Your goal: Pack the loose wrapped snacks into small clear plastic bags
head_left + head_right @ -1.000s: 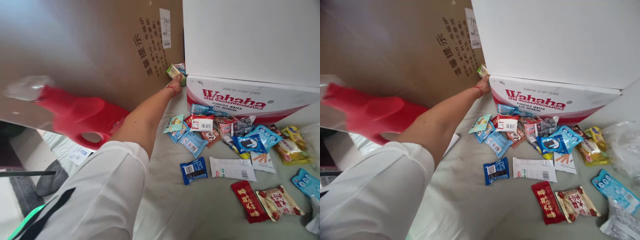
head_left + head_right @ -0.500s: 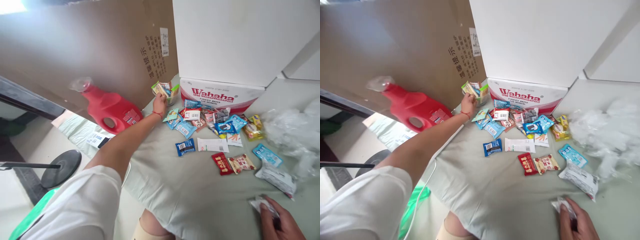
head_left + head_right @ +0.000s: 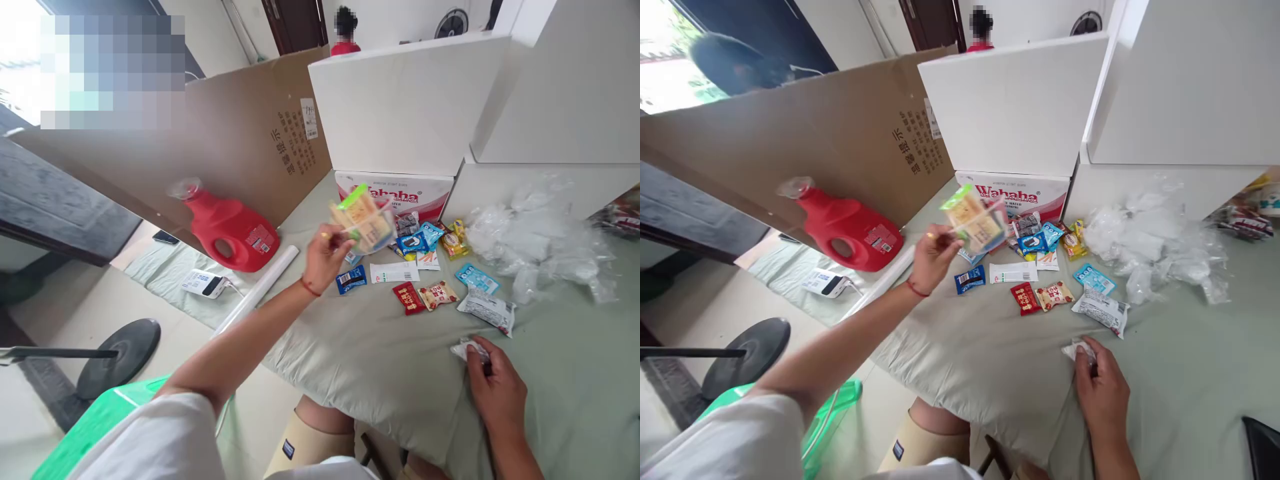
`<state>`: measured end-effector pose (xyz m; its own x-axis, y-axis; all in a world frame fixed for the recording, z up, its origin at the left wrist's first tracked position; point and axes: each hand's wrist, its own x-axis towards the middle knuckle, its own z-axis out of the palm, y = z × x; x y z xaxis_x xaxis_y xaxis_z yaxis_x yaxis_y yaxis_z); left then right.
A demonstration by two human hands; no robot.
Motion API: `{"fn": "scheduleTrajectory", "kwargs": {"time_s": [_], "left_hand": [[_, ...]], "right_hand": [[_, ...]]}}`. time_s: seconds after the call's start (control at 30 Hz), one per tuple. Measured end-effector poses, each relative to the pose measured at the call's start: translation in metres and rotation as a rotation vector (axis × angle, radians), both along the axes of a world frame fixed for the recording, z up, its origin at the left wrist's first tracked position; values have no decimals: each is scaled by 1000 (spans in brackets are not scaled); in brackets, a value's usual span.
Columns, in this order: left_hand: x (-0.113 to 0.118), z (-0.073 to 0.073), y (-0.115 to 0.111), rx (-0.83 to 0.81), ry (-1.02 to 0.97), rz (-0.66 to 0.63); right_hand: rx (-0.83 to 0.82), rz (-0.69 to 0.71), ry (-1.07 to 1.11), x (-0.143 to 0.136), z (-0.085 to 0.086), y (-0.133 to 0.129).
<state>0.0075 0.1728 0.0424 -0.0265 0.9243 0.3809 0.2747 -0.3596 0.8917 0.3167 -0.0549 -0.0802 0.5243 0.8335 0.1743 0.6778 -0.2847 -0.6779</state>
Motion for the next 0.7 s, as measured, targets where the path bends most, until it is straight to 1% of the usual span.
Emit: {"fn": "scheduleTrajectory", "kwargs": {"time_s": [0.03, 0.1, 0.17, 0.23, 0.27, 0.33, 0.4, 0.47, 0.5, 0.57, 0.63, 0.67, 0.7], "left_hand": [[21, -3, 8, -76, -140, -68], [59, -8, 26, -295, -462, -170], [87, -13, 40, -507, -743, -174], [102, -17, 48, -685, -932, -153], [105, -17, 50, -755, -1002, -155], [104, -13, 52, -834, -1120, -207], [97, -5, 53, -844, -1208, -285], [88, 7, 55, -812, -1247, -331], [83, 13, 56, -789, -1245, -331], [76, 24, 56, -737, -1219, -307], [71, 31, 50, -683, -1181, -288], [69, 33, 45, -661, -1159, -286], [68, 34, 38, -647, -1135, -291]], "right_hand": [[5, 4, 4, 0, 1, 0], [19, 5, 13, -1, 1, -1], [33, 0, 24, -1, 1, -2], [33, 1, 35, 0, 0, -3], [26, 5, 38, 1, -1, -3], [11, 5, 42, 1, -1, -3], [-5, -2, 70, -2, 1, -1], [-17, 32, 140, -9, 5, 5], [-27, 84, 180, -14, 8, 10], [-64, 244, 232, -24, 17, 22], [-122, 390, 243, -30, 27, 34], [-145, 430, 239, -31, 33, 39], [-153, 440, 229, -30, 39, 42]]}}
